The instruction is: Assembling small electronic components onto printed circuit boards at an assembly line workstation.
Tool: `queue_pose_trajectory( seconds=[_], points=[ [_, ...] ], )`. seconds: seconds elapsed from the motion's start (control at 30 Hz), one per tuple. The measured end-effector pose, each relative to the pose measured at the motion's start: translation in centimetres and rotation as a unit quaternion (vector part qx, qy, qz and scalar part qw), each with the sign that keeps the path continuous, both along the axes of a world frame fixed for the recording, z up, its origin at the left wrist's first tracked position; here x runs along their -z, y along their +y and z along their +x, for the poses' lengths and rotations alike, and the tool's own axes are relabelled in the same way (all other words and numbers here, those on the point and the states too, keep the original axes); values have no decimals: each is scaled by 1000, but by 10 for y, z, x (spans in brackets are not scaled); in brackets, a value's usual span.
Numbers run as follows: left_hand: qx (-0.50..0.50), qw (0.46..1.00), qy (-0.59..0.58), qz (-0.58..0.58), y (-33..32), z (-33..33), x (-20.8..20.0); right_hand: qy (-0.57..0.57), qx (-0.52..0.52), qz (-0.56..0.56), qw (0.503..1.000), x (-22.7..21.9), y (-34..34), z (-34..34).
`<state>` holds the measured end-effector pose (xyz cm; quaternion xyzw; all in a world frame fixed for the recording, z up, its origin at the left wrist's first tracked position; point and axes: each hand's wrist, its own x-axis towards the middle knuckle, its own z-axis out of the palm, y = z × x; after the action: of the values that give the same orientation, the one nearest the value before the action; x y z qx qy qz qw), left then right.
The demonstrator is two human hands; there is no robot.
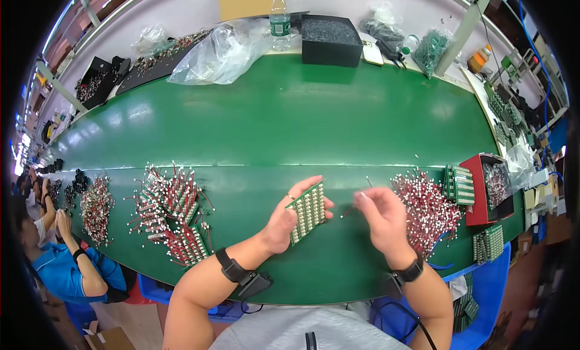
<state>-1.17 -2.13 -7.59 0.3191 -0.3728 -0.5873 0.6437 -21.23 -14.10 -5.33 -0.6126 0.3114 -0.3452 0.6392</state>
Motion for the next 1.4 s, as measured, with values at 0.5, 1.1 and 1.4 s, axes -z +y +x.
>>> queue_pose_trajectory(
  seconds=[0.5,1.1,1.4],
  points=[
    [10,999,31,37,20,-16,-9,-20,-5,0,1000,16,20,9],
    [-64,960,-160,-222,22,-23,9,-107,-157,156,969,19,37,12],
    [-16,989,-107,-96,27,-36,-3,-66,-144,-25,987,19,36,8]
  ],
)
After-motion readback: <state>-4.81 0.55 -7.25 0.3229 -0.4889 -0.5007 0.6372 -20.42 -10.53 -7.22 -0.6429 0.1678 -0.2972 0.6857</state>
